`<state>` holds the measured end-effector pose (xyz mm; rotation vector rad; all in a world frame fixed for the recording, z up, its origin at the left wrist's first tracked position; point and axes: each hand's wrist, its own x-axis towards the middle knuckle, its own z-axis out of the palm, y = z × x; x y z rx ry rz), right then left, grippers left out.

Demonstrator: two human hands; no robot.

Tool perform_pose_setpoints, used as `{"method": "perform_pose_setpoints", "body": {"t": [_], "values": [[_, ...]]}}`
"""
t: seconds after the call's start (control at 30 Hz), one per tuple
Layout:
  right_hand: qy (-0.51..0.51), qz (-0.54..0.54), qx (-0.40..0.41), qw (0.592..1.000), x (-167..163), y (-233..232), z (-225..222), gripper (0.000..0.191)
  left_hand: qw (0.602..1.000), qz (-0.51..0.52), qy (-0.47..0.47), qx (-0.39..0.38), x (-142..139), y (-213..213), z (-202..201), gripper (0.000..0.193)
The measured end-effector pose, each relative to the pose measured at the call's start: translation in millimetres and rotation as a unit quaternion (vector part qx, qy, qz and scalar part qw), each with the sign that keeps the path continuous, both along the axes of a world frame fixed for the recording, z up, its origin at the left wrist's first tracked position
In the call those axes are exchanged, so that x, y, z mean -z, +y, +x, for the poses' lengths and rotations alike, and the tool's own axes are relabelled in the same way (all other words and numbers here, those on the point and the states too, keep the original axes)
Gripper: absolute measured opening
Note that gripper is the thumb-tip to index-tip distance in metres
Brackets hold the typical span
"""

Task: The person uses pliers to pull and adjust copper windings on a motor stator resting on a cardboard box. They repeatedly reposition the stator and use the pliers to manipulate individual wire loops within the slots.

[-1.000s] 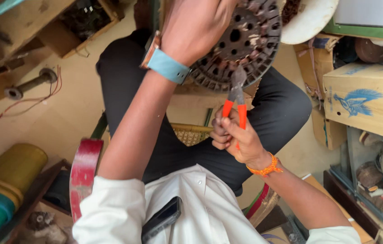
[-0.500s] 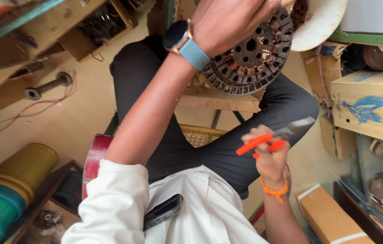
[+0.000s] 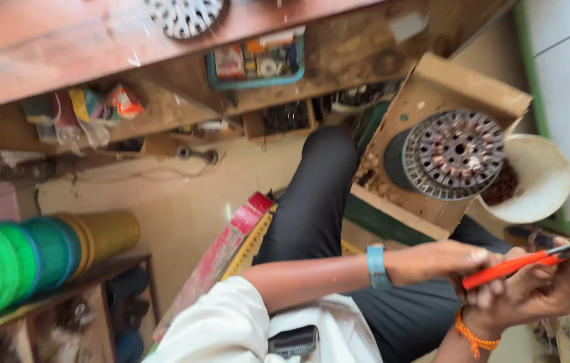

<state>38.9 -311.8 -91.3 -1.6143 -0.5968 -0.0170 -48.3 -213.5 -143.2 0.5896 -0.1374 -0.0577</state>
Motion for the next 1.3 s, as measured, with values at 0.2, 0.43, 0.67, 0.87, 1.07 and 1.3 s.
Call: {"method": "perform_pose_setpoints", "body": {"t": [0.2,0.43,0.67,0.87,1.07,1.3], "values": [[-0.029,0.001,0.015,0.999,-7.9,-29.5,-16.5,0.054,1.0,0.006,-0.006,-0.02,-29.9,-18.8,-12.2,0.052],[0.008,0.029,-0.01,1.0,-18.3,-15.6,-55.5,0.042,0.987,0.122,0.045,-0.09,-42.1,-26.3,-32.7,0.062],[-0.104,0.017,0.014,0.994,-40.9,-13.9,-53.9,0.042,0.98,0.133,0.02,-0.147,-49.7,-39.3,-13.8,0.06],[-0.047,0.075,-0.013,0.996,-28.8,-5.4,-45.6,0.042,0.938,0.235,0.065,-0.244,-47.5,-38.5,-1.3,0.056],[0.006,0.117,-0.027,0.993,1.9,-2.5,-37.6,0.037,0.885,0.33,0.101,-0.312,-28.4,-38.5,-2.2,0.057],[-0.026,0.024,-0.056,0.998,15.9,-20.8,-27.2,0.025,0.873,0.398,0.122,-0.255,-13.0,-8.1,-20.0,0.06]]}}
